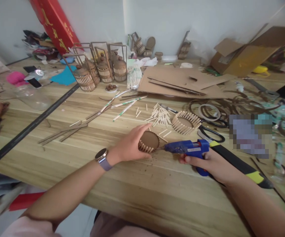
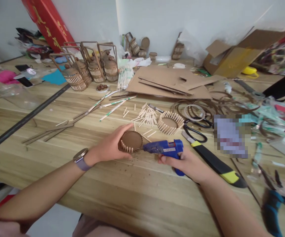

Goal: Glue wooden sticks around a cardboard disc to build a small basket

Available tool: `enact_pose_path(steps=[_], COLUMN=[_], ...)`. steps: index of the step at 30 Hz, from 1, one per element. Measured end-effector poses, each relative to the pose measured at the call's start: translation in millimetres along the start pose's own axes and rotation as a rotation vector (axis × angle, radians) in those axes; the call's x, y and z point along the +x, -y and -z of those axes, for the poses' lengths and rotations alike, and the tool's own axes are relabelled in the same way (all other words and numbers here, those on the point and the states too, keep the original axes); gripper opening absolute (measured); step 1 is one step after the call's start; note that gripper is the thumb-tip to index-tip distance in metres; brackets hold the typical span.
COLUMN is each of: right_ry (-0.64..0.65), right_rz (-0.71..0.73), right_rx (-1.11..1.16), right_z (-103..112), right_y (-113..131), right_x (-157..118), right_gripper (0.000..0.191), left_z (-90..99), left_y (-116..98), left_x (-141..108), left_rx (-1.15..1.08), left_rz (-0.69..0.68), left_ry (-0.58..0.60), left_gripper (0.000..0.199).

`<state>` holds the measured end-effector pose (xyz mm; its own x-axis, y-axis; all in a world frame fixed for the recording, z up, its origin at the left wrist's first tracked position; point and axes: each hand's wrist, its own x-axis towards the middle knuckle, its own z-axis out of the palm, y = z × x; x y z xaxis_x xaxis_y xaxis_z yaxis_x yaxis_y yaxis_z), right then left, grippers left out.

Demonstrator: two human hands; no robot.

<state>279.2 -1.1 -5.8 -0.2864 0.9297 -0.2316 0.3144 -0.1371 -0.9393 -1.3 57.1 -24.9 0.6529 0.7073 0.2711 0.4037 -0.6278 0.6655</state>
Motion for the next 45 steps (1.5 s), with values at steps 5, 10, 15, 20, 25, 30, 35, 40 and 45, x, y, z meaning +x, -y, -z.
enact_pose_path(steps=[5, 10, 15, 20, 25, 30, 35, 40, 45], right_ry=[0.018, 0.043, -0.013, -0.062, -0.066, -0.067, -0.072, -0.062, -0.062], right_rz=[0.078, 0.099, 0.148, 0.176, 0.211, 0.253, 0.312, 0.328, 0.336], right_rx=[-0.205, -0.331, -0.471, -0.523, -0.553, -0.582, -0.617, -0.634, -0.645], right_z=[0, -6, -12, -17, -21, -23, -24, -25, -26], right_y=[1, -2, -5, -3, -1, -3, -3, -2, -2], right_x=[-1, -4, -9, -11, -12, -11, -11, -11, -10], right_gripper=[0.033, 0.027, 0.021, 0.019, 0.020, 0.019, 0.016, 0.017, 0.016], left_z=[-3.0, -3.9, -3.4, -3.1, -3.6, -4.7, -4.5, -4.3, -4.6], left_y=[2, -1, -1, -1, 0, 2, 1, 1, 2], left_x=[0, 1, 0, -1, -1, -1, -1, -2, -2], left_rx=[0.018, 0.027, 0.041, 0.050, 0.049, 0.061, 0.064, 0.066, 0.075], left_rz=[0.071, 0.117, 0.114, 0.114, 0.098, 0.085, 0.078, 0.077, 0.066], left_ry=[0.031, 0.030, 0.023, 0.013, -0.002, -0.001, 0.004, 0.001, 0.001], left_gripper=[0.110, 0.101, 0.095, 0.093, 0.093, 0.093, 0.093, 0.093, 0.092])
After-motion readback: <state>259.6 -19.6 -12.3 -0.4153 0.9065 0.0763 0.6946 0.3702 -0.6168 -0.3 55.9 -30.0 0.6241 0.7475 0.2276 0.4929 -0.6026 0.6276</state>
